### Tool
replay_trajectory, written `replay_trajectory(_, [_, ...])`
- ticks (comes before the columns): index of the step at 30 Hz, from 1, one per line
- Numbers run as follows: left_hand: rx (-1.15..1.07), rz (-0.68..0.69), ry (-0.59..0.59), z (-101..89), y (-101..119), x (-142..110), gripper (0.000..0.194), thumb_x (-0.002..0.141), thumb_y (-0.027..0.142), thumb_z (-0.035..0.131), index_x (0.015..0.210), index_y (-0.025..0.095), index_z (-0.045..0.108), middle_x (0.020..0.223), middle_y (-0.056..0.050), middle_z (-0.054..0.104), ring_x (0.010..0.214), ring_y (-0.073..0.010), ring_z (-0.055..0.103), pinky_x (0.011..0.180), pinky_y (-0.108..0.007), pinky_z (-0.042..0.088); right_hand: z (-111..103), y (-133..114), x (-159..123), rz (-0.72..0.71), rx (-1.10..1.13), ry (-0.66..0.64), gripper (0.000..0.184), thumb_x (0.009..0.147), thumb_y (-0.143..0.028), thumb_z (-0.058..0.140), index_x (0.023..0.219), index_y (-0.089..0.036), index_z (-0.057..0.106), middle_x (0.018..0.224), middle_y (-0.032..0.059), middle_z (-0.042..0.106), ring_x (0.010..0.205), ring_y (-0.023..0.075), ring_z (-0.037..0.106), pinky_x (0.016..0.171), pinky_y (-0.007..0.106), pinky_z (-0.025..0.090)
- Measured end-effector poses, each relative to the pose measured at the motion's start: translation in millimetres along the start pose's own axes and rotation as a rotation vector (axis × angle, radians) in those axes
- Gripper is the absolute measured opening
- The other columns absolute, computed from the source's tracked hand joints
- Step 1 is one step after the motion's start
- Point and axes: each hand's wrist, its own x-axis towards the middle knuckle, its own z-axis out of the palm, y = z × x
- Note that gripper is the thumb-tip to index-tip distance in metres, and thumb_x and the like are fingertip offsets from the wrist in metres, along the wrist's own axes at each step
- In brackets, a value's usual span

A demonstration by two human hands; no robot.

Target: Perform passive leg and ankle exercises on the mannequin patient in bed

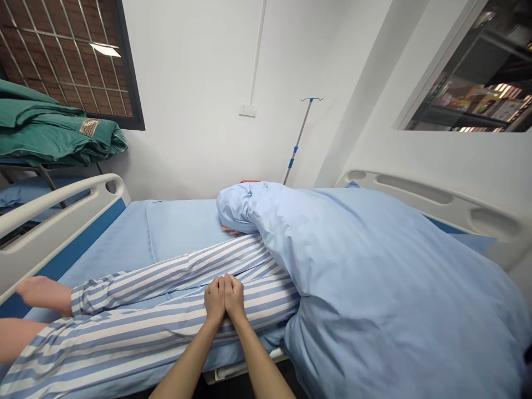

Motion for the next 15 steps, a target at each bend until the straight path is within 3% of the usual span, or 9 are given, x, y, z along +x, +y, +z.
replay_trajectory(5, [0.242,0.026,-0.064,-2.9,0.0,-1.5,0.029,0.088,0.028,0.033,0.067,0.02,0.05,0.066,-0.003,0.062,0.063,-0.0135,0.054,0.062,-0.024,0.031,-1.3,-3.6,3.0,0.007,-0.092,-0.028,0.036,0.087,-0.032,0.034,0.055,-0.019,0.047,0.053,-0.0005,0.053,0.053,0.0122,0.043,0.051,0.024,0.03])
replay_trajectory(11, [0.452,0.017,-0.137,-0.1,3.3,-7.2,0.025,0.089,0.028,0.035,0.089,0.02,0.058,0.082,-0.007,0.067,0.078,-0.0181,0.059,0.065,-0.026,0.032,-27.1,-16.6,18.1,-0.093,-0.599,-0.201,0.035,0.086,-0.028,0.039,0.058,-0.018,0.057,0.06,0.005,0.063,0.054,0.0137,0.048,0.053,0.027,0.023])
replay_trajectory(15, [0.482,0.016,-0.158,1.7,6.8,-10.1,0.024,0.088,0.029,0.038,0.094,0.021,0.06,0.087,-0.007,0.068,0.082,-0.018,0.059,0.068,-0.026,0.033,-35.4,-9.5,19.9,-0.131,-0.687,-0.19,0.036,0.088,-0.027,0.037,0.061,-0.019,0.059,0.063,0.0052,0.064,0.057,0.0137,0.051,0.055,0.027,0.022])
